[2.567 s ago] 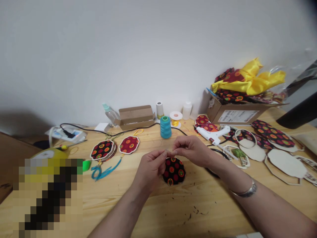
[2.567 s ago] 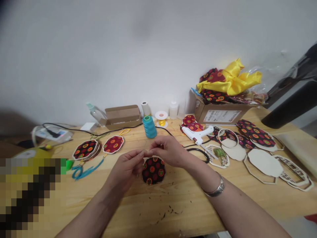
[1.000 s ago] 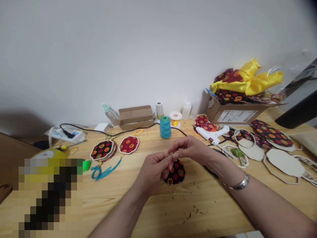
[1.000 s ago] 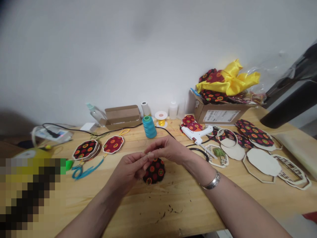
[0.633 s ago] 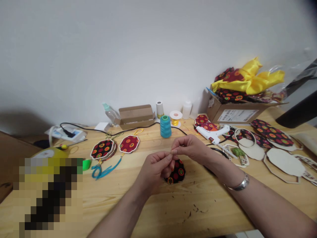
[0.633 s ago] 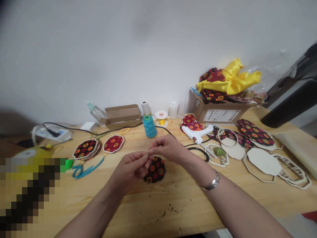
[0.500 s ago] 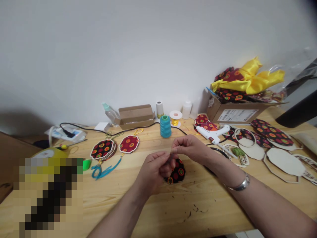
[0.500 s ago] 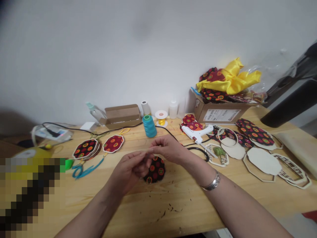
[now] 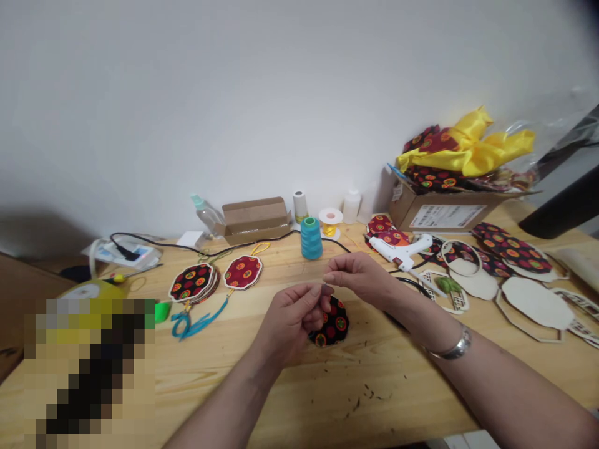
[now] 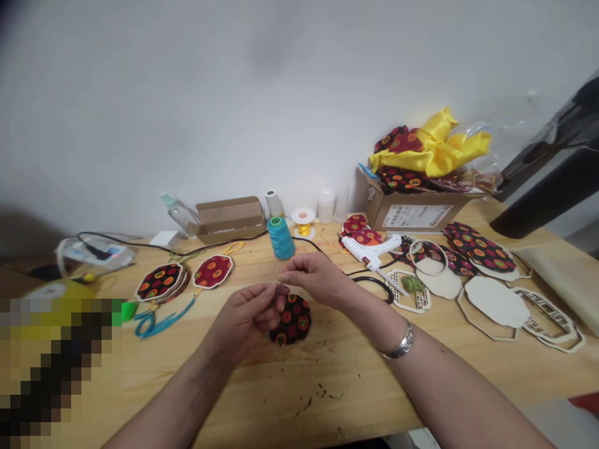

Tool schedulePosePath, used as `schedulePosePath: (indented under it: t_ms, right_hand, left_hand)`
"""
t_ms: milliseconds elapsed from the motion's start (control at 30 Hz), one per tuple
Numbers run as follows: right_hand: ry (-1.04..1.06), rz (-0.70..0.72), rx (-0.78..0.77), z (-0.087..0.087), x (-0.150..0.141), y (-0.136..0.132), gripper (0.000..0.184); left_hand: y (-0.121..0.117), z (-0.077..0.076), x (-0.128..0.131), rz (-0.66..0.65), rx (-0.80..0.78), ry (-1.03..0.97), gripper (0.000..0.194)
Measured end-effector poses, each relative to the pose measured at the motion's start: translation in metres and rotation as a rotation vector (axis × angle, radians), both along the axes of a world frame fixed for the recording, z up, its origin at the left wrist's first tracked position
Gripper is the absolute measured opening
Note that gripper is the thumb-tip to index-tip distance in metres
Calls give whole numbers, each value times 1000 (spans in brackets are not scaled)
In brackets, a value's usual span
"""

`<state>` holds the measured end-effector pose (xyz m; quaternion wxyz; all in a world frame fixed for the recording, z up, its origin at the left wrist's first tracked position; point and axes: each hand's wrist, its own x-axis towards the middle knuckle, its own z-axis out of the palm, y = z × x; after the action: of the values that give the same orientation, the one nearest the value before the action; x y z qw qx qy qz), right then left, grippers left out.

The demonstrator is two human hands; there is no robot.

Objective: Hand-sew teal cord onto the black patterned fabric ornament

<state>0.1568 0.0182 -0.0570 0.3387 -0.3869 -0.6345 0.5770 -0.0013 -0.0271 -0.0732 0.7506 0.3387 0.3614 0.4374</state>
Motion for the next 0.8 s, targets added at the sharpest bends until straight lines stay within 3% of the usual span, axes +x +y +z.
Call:
schedulePosePath:
  t_ms: [267,467,633,800]
  right_hand:
    - [-6,-77,-4,0,-3,-2,22]
    - [108,-134,-136,-10,-1,2,46]
    - [125,-12,-157,-10,1,1,28]
    - [150,-11,-152,-6,-3,-2,17]
  left_hand:
    - [0,1,1,51,13,91,19]
    - [0,4,1,98,14,92,20]
    - [0,3,1,79,24,92,20]
    - [-1,2,0,61,19,117,19]
